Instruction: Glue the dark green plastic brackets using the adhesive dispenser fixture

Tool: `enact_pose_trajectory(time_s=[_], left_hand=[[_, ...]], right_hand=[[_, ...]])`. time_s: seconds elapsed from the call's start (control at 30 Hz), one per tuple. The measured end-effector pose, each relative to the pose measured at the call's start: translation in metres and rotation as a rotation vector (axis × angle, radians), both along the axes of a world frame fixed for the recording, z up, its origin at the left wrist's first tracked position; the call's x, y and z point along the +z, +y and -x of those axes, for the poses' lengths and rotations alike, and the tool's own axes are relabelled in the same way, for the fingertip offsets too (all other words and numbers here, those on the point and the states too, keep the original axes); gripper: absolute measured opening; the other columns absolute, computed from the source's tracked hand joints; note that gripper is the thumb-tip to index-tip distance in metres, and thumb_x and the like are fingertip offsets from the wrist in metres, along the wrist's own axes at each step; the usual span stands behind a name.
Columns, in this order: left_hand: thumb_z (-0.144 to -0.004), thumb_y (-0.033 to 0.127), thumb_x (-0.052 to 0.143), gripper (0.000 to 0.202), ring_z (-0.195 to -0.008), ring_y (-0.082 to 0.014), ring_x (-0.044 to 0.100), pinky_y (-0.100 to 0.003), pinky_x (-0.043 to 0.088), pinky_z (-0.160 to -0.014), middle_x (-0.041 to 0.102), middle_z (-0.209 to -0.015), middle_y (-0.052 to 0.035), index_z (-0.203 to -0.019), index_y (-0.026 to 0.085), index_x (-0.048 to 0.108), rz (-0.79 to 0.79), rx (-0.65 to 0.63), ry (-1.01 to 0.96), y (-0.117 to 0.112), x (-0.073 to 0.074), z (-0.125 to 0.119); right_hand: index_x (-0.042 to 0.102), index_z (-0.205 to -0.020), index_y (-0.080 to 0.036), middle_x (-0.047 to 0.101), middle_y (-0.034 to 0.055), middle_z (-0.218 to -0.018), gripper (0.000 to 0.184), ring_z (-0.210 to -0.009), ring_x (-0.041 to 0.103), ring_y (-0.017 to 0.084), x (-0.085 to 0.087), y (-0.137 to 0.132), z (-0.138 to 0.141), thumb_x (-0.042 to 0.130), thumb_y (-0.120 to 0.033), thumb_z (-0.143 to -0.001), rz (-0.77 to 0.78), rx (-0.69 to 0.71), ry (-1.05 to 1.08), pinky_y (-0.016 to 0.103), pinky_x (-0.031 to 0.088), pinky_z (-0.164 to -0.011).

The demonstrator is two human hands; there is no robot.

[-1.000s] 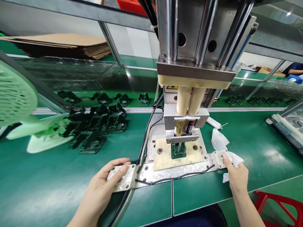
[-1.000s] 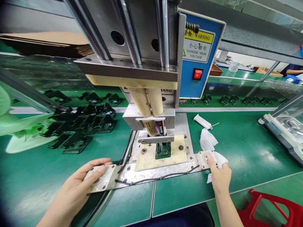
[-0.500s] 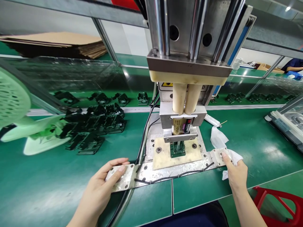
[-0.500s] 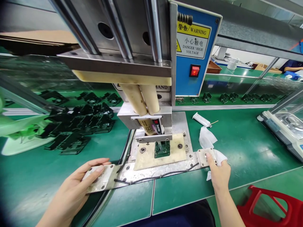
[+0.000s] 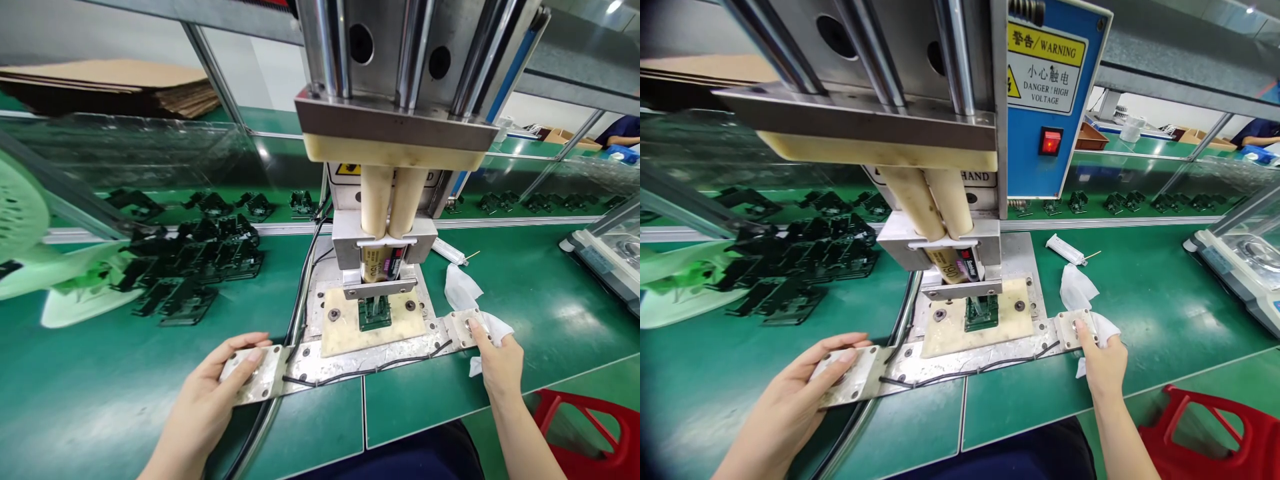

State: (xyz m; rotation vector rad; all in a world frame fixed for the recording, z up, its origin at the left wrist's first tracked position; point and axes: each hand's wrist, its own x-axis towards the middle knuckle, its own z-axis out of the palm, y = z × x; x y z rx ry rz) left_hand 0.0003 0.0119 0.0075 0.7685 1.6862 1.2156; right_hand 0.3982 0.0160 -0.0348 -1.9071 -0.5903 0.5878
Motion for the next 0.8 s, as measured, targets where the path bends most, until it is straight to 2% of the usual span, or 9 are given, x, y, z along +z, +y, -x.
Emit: enact_pose_trajectory(time_s=[0.23,0.37,0.6,0.8], left_hand=[[-0.051,0.069,0.096,0.068,-0.061,-0.0102,0.055,-0.010,0.045,-0.053,0.072,-0.083,-0.0022,-0.096,0.021,0.076,-0.024,0.015,-0.022,0.001,-0.001,0.000],[-0.049,0.060,0.100,0.067,-0.061,-0.0122,0.060,-0.013,0.049,-0.051,0.074,-0.087,-0.0043,-0.095,0.018,0.076,-0.032,0.007,-0.075,0.003,-0.004,0.006],[-0.055,0.051,0.099,0.061,-0.065,-0.0120,0.062,-0.014,0.052,-0.054,0.073,-0.091,-0.0051,-0.099,0.017,0.075,-0.046,0.014,-0.067,0.003,-0.011,0.011],[-0.048,0.053,0.101,0.067,-0.064,-0.0117,0.062,-0.013,0.052,-0.052,0.072,-0.088,-0.0055,-0.097,0.016,0.075,-0.054,0.055,-0.058,0.002,-0.006,0.004]], right_hand=[[0.080,-0.098,-0.013,0.081,0.0126,-0.091,0.068,-0.090,0.074,0.034,0.000,0.001,0.000,0.085,-0.066,-0.057,-0.017,0.005,-0.047,0.041,0.057,-0.078],[0.081,-0.094,-0.014,0.080,0.0128,-0.090,0.064,-0.092,0.075,0.036,0.003,-0.001,0.000,0.086,-0.065,-0.057,-0.032,-0.003,-0.090,0.044,0.057,-0.083],[0.081,-0.100,-0.012,0.080,0.0120,-0.092,0.062,-0.091,0.074,0.033,0.001,-0.002,-0.002,0.087,-0.062,-0.065,-0.164,0.032,-0.175,0.043,0.058,-0.080],[0.081,-0.103,-0.011,0.079,0.0127,-0.098,0.059,-0.094,0.074,0.031,0.002,-0.003,-0.001,0.087,-0.060,-0.070,-0.225,0.071,-0.169,0.042,0.059,-0.082]])
